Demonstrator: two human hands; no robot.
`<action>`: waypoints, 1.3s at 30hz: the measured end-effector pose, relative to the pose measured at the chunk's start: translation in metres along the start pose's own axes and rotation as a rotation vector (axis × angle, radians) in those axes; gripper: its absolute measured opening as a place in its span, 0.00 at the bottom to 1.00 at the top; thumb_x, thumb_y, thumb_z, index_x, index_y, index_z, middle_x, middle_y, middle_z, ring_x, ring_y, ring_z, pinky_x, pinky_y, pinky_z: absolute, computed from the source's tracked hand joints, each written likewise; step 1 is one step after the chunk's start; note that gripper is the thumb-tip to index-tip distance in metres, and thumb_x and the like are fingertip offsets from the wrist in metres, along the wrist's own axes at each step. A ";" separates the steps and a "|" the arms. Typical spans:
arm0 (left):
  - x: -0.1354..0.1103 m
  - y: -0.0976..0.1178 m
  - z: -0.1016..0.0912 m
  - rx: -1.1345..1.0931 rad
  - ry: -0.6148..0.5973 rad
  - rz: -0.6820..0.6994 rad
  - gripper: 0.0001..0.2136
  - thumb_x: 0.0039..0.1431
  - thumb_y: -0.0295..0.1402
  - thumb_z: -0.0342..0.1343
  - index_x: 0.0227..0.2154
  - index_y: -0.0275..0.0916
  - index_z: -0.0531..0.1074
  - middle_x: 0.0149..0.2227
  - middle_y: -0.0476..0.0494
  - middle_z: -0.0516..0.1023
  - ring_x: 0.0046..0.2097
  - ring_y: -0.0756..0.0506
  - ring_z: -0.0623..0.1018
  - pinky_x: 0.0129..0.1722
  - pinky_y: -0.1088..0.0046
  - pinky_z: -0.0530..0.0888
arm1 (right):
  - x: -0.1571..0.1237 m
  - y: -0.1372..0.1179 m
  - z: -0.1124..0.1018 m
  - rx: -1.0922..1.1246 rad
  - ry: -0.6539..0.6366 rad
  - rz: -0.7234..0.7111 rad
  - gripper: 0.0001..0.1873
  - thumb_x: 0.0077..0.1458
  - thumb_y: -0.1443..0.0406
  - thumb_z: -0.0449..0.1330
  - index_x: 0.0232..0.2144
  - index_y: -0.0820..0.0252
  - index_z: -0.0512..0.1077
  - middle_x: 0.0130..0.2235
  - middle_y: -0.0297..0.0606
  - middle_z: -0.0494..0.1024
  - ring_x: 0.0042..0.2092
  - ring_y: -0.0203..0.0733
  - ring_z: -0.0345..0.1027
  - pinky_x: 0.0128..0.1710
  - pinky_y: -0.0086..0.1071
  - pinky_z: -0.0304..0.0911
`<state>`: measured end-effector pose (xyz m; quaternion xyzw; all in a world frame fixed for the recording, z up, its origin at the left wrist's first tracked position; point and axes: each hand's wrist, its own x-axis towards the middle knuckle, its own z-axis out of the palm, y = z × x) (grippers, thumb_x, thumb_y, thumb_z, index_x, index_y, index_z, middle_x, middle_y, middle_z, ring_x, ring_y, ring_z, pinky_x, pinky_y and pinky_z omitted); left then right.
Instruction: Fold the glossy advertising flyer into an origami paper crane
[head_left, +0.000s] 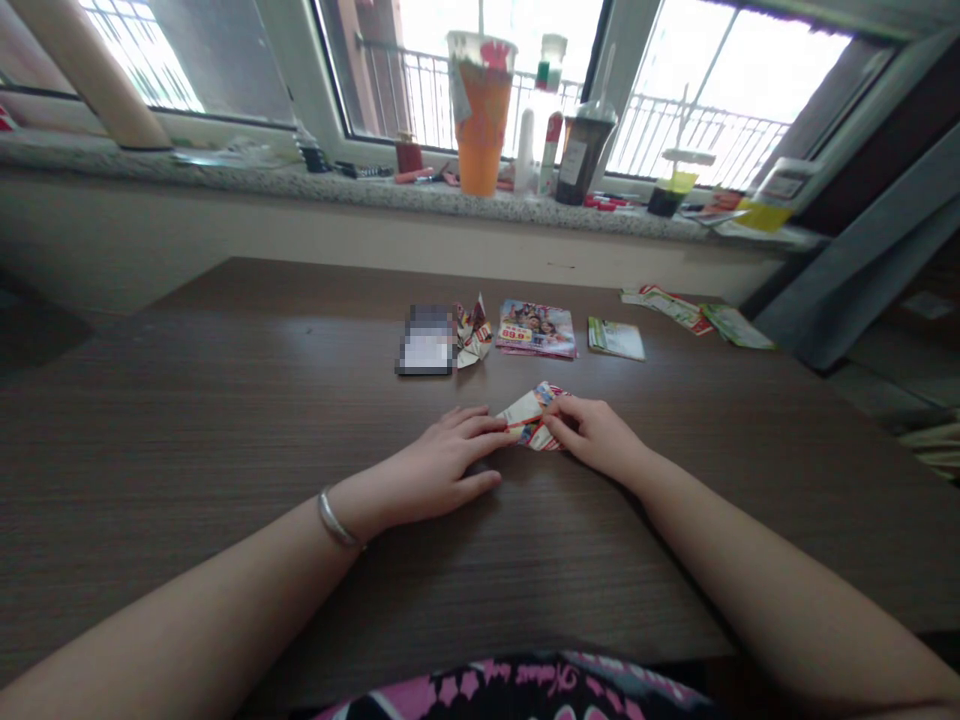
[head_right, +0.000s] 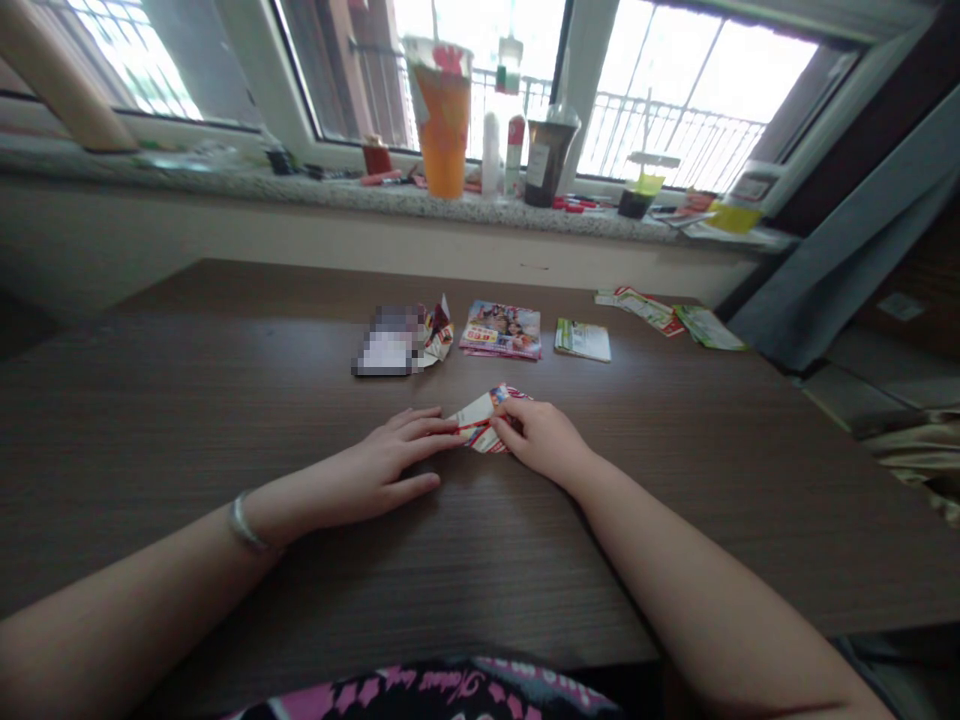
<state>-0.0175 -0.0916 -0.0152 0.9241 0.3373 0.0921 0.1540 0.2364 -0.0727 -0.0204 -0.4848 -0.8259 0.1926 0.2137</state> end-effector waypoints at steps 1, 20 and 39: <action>0.000 0.000 0.001 0.018 0.004 0.011 0.22 0.64 0.42 0.50 0.60 0.50 0.60 0.63 0.47 0.62 0.65 0.39 0.57 0.64 0.54 0.55 | 0.000 0.000 -0.001 0.006 -0.005 -0.008 0.11 0.60 0.63 0.52 0.31 0.59 0.72 0.28 0.34 0.75 0.28 0.35 0.64 0.29 0.27 0.54; -0.002 0.005 0.002 0.097 -0.036 0.029 0.24 0.62 0.41 0.52 0.60 0.44 0.60 0.64 0.46 0.60 0.67 0.38 0.53 0.65 0.56 0.53 | 0.003 -0.001 0.001 -0.243 0.007 0.166 0.10 0.59 0.61 0.52 0.27 0.57 0.68 0.30 0.35 0.75 0.30 0.37 0.65 0.30 0.28 0.52; -0.001 0.009 0.011 0.163 -0.128 0.003 0.31 0.65 0.48 0.45 0.67 0.46 0.43 0.69 0.47 0.48 0.69 0.34 0.44 0.65 0.50 0.46 | 0.003 0.011 -0.002 -0.278 0.016 0.235 0.07 0.58 0.63 0.54 0.30 0.57 0.69 0.34 0.37 0.77 0.34 0.39 0.67 0.31 0.29 0.53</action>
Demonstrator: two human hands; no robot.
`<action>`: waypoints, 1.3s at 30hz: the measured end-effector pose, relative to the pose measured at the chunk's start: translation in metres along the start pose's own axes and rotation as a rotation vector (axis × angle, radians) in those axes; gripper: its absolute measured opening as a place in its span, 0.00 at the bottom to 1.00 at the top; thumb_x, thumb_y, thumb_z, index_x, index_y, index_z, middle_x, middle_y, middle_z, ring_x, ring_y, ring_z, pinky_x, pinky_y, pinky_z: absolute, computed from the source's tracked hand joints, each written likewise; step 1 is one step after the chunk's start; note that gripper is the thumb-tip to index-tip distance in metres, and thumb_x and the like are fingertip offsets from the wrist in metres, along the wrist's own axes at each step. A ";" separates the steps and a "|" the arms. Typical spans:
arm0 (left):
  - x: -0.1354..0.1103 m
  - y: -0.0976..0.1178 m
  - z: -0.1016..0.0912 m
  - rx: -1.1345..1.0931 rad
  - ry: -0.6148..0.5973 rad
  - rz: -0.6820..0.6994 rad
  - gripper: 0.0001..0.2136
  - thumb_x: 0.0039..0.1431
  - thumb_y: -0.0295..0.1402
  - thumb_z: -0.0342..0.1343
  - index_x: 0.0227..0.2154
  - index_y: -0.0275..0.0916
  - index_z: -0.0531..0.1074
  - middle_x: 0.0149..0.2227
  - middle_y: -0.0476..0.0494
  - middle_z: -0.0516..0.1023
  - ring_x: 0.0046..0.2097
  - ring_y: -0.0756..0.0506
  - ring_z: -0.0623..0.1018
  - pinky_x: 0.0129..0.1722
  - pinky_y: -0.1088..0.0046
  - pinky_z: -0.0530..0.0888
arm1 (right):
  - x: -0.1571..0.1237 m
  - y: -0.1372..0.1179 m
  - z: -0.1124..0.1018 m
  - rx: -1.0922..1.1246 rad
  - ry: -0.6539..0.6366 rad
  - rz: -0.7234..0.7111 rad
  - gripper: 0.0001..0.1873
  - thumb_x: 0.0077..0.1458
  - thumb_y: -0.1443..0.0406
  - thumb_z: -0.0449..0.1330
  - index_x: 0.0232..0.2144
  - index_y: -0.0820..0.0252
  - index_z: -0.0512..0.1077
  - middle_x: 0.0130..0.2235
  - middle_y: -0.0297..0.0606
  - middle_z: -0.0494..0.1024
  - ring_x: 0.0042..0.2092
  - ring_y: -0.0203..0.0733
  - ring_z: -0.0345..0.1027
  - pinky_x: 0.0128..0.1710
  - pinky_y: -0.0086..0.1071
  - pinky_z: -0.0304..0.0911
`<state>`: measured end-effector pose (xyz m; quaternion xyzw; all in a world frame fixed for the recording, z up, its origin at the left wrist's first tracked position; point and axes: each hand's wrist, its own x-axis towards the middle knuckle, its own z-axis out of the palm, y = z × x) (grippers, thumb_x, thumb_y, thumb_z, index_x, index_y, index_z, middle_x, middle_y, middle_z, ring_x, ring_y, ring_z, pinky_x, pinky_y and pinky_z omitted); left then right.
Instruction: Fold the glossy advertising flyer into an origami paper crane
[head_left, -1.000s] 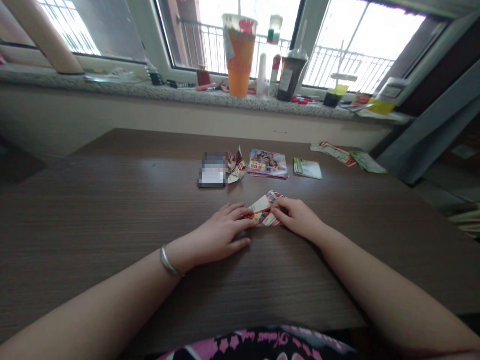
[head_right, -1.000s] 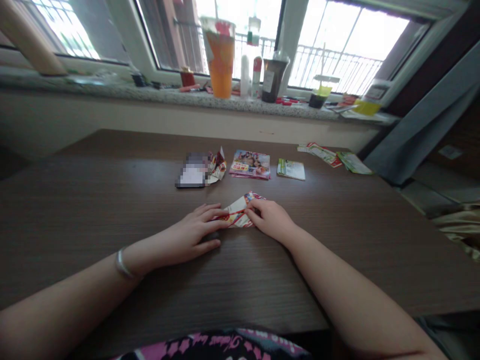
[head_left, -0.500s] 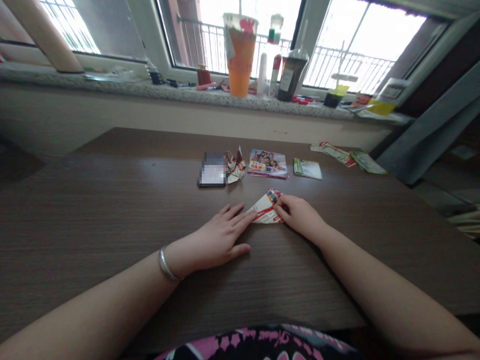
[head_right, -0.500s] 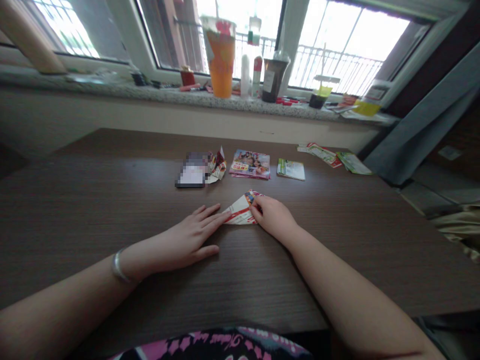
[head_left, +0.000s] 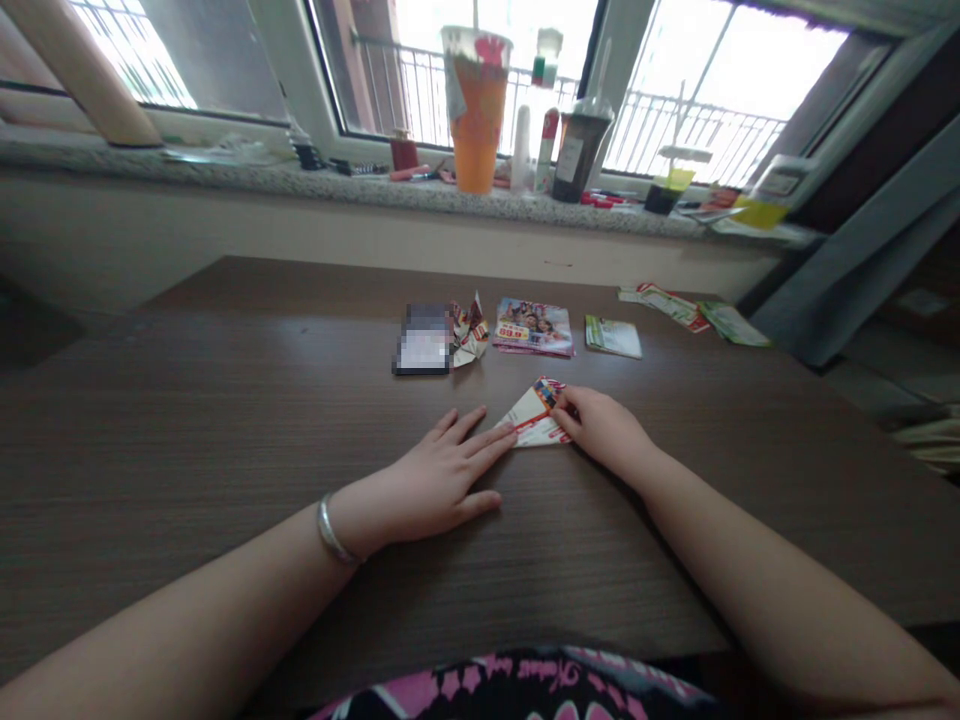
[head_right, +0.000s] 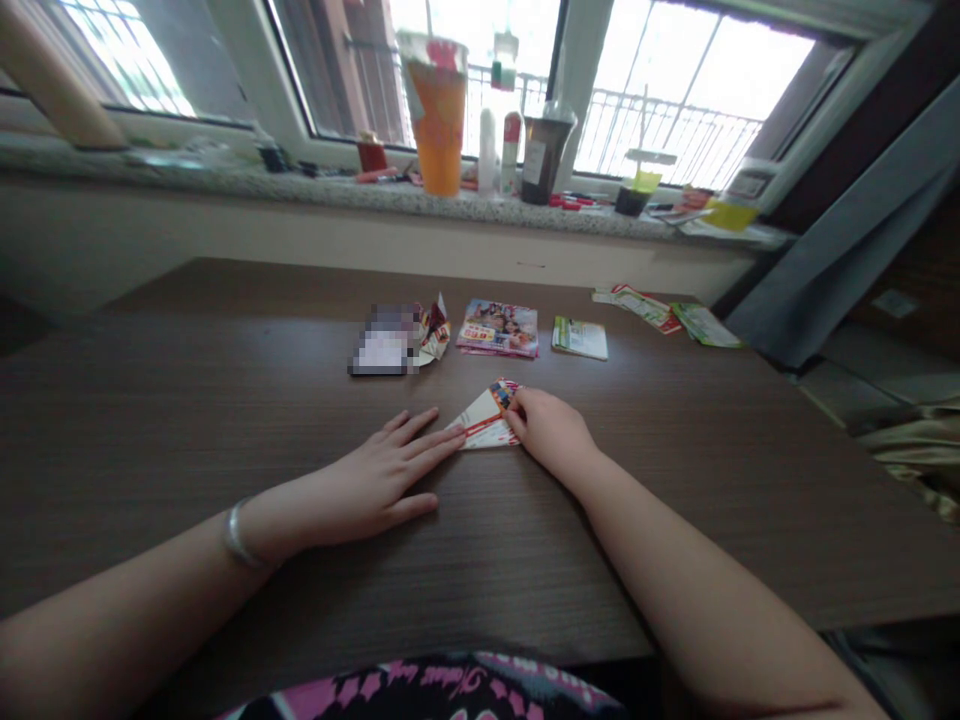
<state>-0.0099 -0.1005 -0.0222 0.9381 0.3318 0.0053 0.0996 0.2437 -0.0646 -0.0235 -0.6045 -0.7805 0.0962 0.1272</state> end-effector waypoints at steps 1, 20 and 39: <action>0.000 0.001 -0.001 -0.006 -0.004 -0.004 0.32 0.65 0.48 0.45 0.67 0.47 0.44 0.69 0.47 0.48 0.69 0.34 0.44 0.65 0.50 0.46 | 0.000 0.001 0.000 -0.001 -0.001 0.000 0.07 0.58 0.63 0.54 0.30 0.57 0.69 0.35 0.37 0.77 0.35 0.40 0.68 0.32 0.29 0.53; 0.001 -0.003 -0.001 -0.003 0.057 0.036 0.29 0.64 0.45 0.48 0.65 0.48 0.49 0.67 0.47 0.55 0.68 0.36 0.49 0.64 0.53 0.50 | 0.003 0.008 -0.003 -0.121 0.017 0.034 0.07 0.59 0.63 0.54 0.31 0.57 0.69 0.37 0.40 0.77 0.36 0.42 0.68 0.32 0.31 0.55; 0.003 -0.002 -0.001 0.048 0.112 0.056 0.28 0.63 0.42 0.50 0.65 0.48 0.51 0.66 0.48 0.58 0.66 0.34 0.55 0.63 0.53 0.54 | -0.009 -0.016 -0.004 -0.215 0.215 -0.385 0.11 0.60 0.61 0.54 0.40 0.57 0.74 0.51 0.46 0.71 0.54 0.53 0.58 0.55 0.45 0.52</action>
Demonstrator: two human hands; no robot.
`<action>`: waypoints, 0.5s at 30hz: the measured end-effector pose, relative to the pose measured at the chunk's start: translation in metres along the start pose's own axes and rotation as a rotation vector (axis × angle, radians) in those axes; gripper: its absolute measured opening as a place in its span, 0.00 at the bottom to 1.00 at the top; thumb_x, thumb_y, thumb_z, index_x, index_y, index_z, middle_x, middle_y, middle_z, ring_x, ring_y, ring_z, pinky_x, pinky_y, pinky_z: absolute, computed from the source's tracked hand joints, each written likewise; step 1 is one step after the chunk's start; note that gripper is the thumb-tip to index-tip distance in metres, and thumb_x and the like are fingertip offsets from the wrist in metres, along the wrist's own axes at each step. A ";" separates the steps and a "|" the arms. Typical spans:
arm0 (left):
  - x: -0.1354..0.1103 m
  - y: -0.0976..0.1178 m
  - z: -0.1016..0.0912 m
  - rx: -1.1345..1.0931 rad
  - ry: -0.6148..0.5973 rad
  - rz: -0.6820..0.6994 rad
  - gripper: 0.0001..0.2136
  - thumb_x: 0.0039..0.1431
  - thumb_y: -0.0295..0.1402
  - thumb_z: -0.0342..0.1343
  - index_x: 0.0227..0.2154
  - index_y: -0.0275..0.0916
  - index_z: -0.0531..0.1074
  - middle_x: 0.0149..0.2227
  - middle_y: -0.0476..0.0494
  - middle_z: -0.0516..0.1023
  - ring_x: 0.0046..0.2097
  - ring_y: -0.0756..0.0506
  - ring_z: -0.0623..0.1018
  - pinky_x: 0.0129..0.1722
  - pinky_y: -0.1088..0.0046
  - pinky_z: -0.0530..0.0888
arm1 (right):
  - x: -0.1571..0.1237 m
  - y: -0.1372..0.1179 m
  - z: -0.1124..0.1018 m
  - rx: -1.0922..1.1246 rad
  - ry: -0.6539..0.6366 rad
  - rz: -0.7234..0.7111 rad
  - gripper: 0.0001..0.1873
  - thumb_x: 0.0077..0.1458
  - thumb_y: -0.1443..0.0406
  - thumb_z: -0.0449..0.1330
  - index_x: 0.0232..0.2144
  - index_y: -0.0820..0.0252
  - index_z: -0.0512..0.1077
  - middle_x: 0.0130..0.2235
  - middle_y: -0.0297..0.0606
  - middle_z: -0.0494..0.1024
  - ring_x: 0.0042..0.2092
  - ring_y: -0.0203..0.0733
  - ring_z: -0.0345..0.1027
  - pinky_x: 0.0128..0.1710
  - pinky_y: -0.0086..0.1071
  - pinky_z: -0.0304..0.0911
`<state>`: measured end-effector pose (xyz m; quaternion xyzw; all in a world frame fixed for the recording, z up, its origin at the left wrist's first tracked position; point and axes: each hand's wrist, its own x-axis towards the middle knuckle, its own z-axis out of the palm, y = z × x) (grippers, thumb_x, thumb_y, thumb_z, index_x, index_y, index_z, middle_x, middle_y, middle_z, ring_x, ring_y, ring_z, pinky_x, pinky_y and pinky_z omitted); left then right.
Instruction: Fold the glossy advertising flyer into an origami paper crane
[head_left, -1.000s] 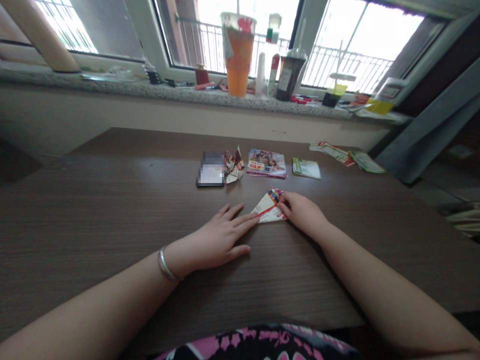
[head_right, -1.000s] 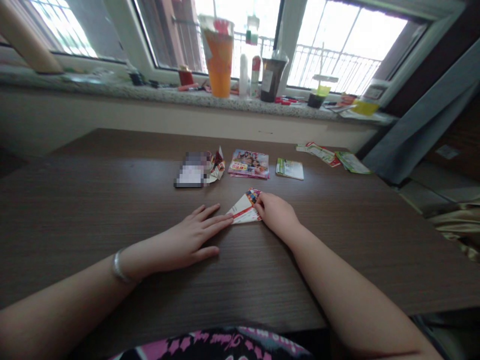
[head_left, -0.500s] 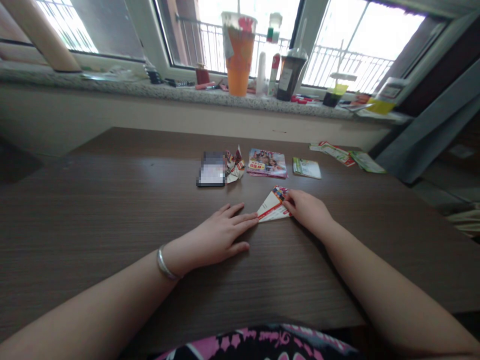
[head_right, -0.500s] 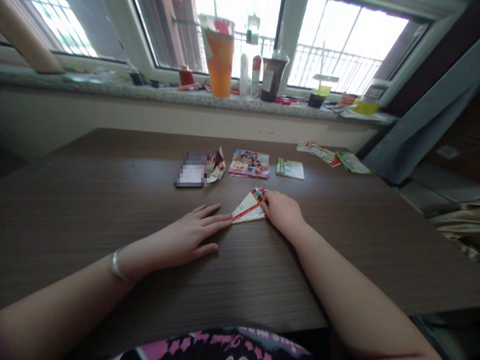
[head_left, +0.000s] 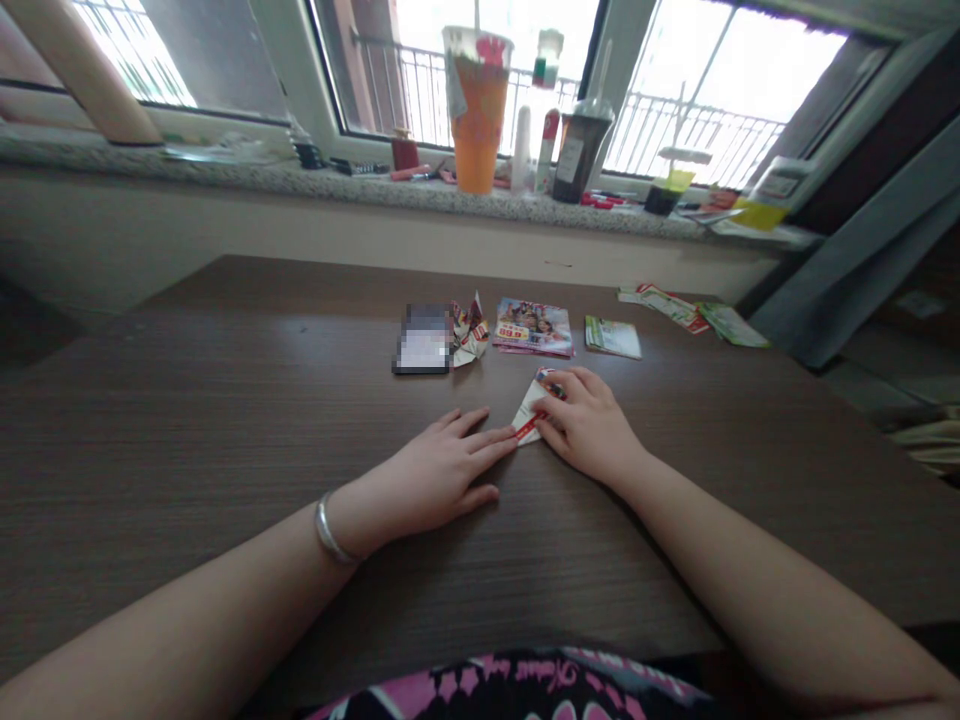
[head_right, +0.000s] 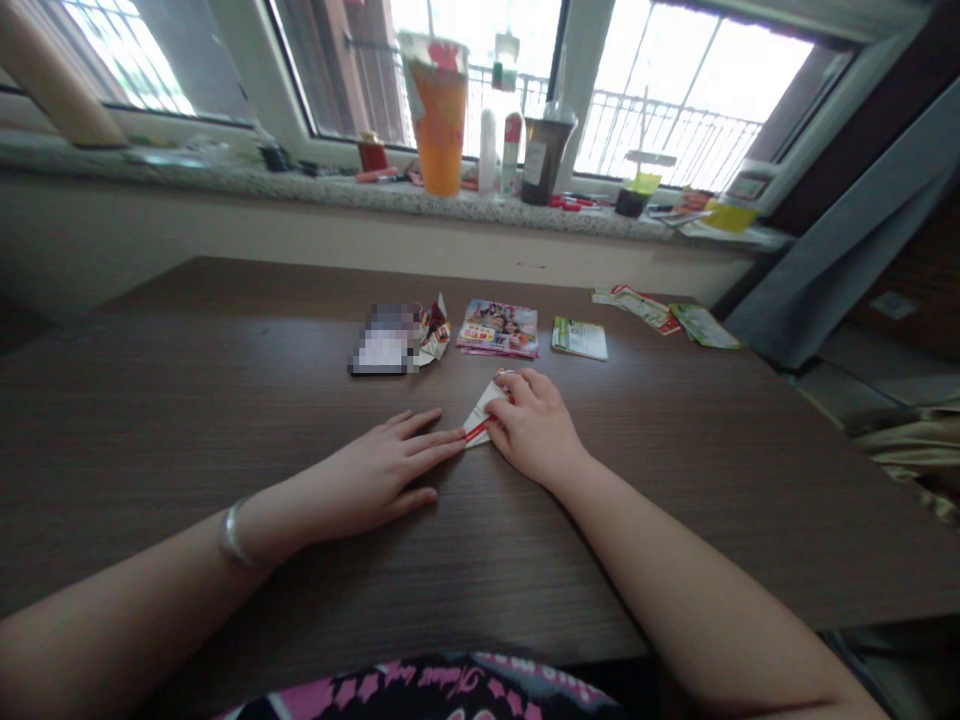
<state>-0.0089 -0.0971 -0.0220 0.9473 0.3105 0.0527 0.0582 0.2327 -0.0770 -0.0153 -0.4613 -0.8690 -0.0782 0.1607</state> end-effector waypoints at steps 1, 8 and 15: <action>0.000 0.000 0.000 0.002 -0.004 0.000 0.28 0.63 0.41 0.50 0.65 0.47 0.51 0.66 0.48 0.57 0.66 0.34 0.55 0.63 0.53 0.54 | 0.000 0.001 0.001 0.049 -0.025 -0.047 0.11 0.60 0.60 0.54 0.39 0.57 0.74 0.49 0.44 0.72 0.53 0.51 0.59 0.56 0.44 0.52; 0.000 0.001 -0.003 -0.007 -0.003 0.007 0.29 0.63 0.40 0.52 0.65 0.48 0.51 0.66 0.48 0.58 0.66 0.34 0.56 0.62 0.52 0.55 | 0.002 0.006 0.007 0.243 -0.101 -0.016 0.09 0.59 0.61 0.57 0.31 0.58 0.72 0.39 0.40 0.75 0.45 0.46 0.65 0.48 0.40 0.56; 0.001 -0.002 -0.004 0.017 0.039 0.074 0.25 0.62 0.36 0.54 0.61 0.44 0.59 0.62 0.47 0.64 0.63 0.36 0.62 0.61 0.56 0.61 | 0.003 0.005 0.008 0.232 -0.135 -0.035 0.07 0.58 0.62 0.58 0.31 0.58 0.72 0.37 0.39 0.76 0.43 0.44 0.65 0.45 0.38 0.56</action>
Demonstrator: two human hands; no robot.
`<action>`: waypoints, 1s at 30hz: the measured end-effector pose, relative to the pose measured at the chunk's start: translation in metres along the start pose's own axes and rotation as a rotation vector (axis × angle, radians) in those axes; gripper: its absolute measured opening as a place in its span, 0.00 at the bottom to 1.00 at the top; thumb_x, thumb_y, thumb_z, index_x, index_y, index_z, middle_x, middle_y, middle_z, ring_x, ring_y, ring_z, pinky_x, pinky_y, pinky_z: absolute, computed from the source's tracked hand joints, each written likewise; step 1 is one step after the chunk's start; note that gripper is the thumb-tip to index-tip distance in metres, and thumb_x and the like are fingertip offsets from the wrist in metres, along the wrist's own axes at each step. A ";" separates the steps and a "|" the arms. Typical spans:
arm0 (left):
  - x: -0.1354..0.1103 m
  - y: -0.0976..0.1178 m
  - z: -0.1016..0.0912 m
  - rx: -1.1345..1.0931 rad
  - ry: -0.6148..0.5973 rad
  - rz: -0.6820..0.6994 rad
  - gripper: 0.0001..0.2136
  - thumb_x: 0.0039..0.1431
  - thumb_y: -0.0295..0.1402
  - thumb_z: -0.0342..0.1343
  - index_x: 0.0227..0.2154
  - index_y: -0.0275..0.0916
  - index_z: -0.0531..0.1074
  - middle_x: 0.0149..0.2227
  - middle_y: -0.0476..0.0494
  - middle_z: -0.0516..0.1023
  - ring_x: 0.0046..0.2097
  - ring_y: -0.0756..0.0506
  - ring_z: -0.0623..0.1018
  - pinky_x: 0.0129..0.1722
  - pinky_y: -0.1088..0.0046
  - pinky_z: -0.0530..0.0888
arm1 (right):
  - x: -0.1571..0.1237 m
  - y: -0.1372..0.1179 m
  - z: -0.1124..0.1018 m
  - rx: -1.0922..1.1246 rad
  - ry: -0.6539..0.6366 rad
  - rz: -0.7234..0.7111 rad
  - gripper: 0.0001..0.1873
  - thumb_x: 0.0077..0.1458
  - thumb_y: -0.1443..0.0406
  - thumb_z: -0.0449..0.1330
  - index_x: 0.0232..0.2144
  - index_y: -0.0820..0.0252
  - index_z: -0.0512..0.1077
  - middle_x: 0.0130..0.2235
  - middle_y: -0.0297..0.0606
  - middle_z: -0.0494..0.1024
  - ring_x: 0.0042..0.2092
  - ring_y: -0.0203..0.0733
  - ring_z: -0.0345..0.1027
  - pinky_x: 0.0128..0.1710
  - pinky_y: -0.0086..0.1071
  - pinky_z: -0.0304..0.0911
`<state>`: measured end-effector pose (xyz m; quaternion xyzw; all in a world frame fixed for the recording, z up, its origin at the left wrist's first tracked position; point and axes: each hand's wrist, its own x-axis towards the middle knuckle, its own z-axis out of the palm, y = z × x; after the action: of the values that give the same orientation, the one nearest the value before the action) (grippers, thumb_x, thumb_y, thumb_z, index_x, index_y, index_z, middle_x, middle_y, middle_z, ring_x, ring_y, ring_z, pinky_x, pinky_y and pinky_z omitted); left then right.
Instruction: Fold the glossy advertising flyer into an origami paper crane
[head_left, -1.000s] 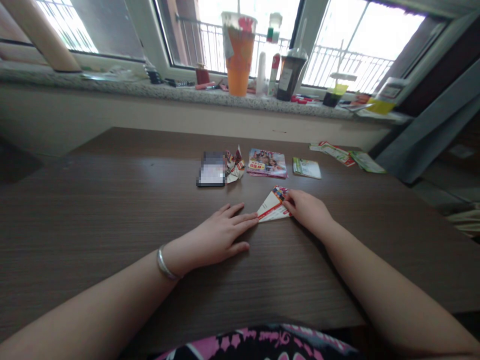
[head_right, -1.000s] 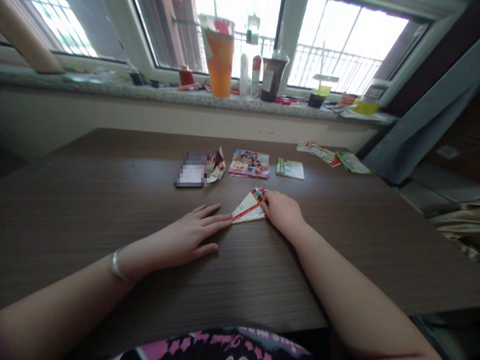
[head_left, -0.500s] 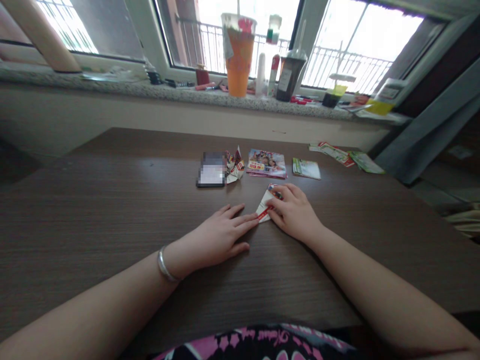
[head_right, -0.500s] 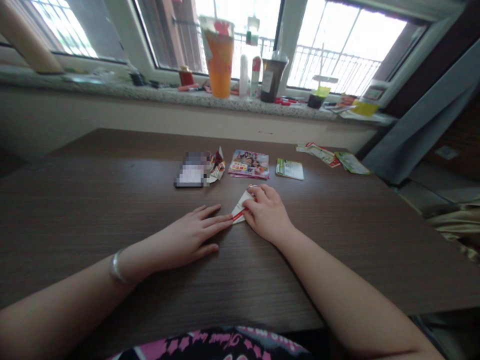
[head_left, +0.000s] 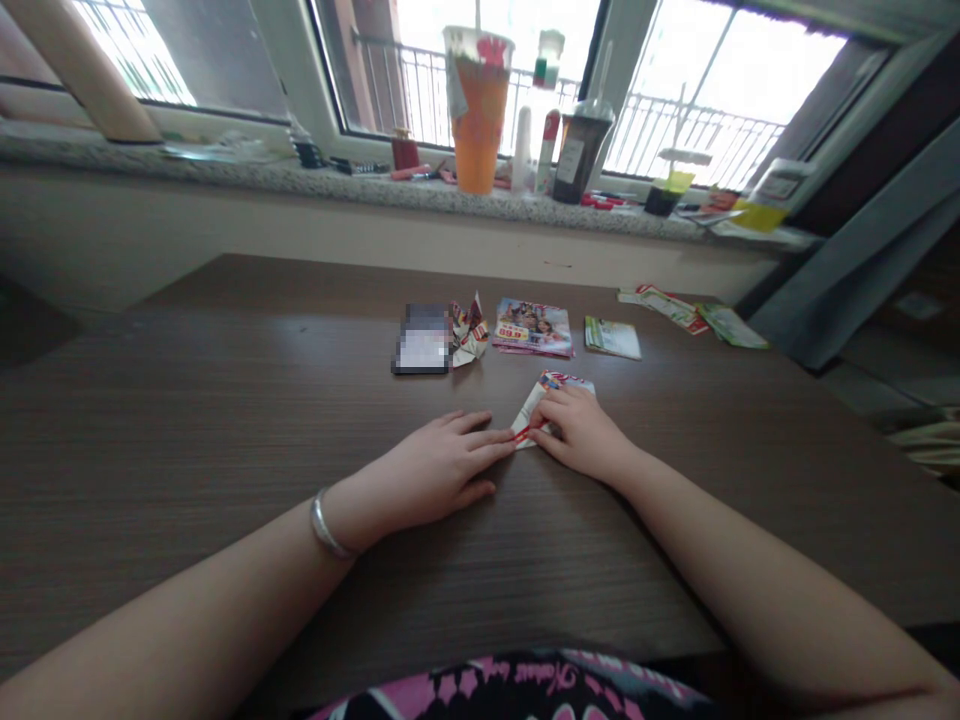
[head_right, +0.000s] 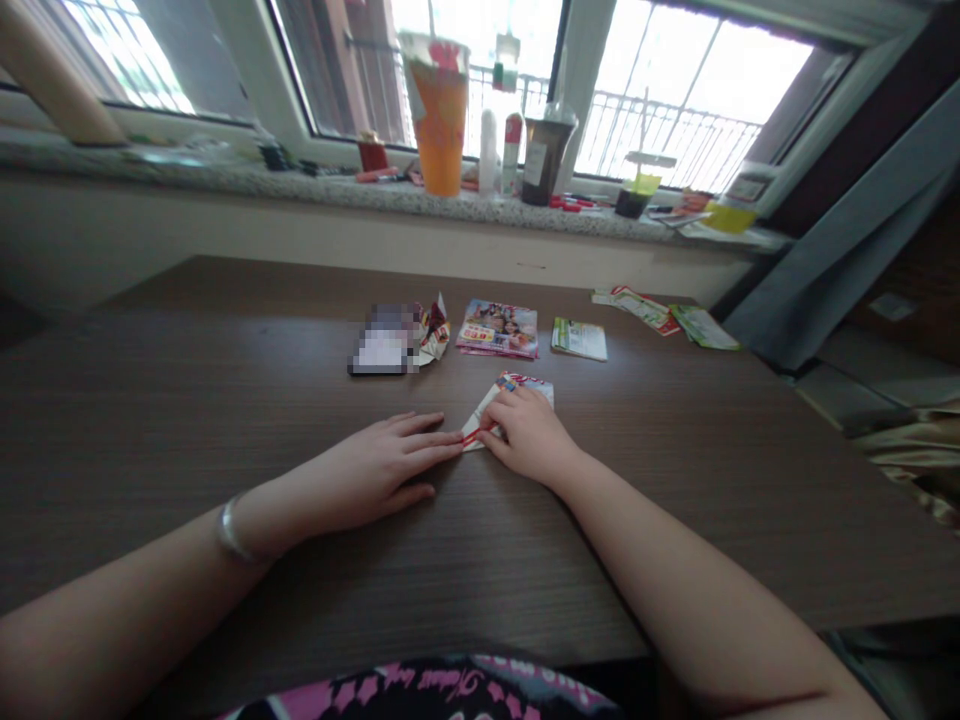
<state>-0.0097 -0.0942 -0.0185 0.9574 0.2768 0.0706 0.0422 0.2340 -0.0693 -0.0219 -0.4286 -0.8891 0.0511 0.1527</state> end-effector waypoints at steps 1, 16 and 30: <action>0.000 0.000 0.000 0.004 0.014 0.010 0.25 0.61 0.36 0.54 0.61 0.43 0.60 0.62 0.46 0.66 0.62 0.36 0.63 0.61 0.57 0.62 | 0.001 0.001 0.001 -0.006 0.002 0.007 0.07 0.58 0.61 0.58 0.31 0.59 0.72 0.37 0.39 0.76 0.43 0.44 0.66 0.45 0.37 0.55; 0.004 0.003 -0.002 0.011 0.080 0.023 0.21 0.60 0.35 0.55 0.56 0.40 0.65 0.57 0.43 0.71 0.58 0.37 0.68 0.56 0.58 0.68 | 0.007 0.000 0.002 -0.118 -0.043 0.034 0.07 0.58 0.61 0.59 0.32 0.59 0.73 0.36 0.39 0.77 0.43 0.45 0.67 0.48 0.40 0.54; 0.006 0.008 -0.001 0.067 0.108 0.032 0.16 0.61 0.35 0.54 0.51 0.39 0.68 0.53 0.42 0.73 0.55 0.38 0.70 0.53 0.58 0.70 | 0.009 0.000 0.003 -0.134 -0.026 0.018 0.08 0.58 0.60 0.60 0.32 0.59 0.72 0.37 0.39 0.77 0.44 0.46 0.67 0.47 0.39 0.55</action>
<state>-0.0005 -0.0970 -0.0158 0.9574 0.2656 0.1134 -0.0060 0.2281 -0.0621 -0.0232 -0.4449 -0.8886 -0.0018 0.1117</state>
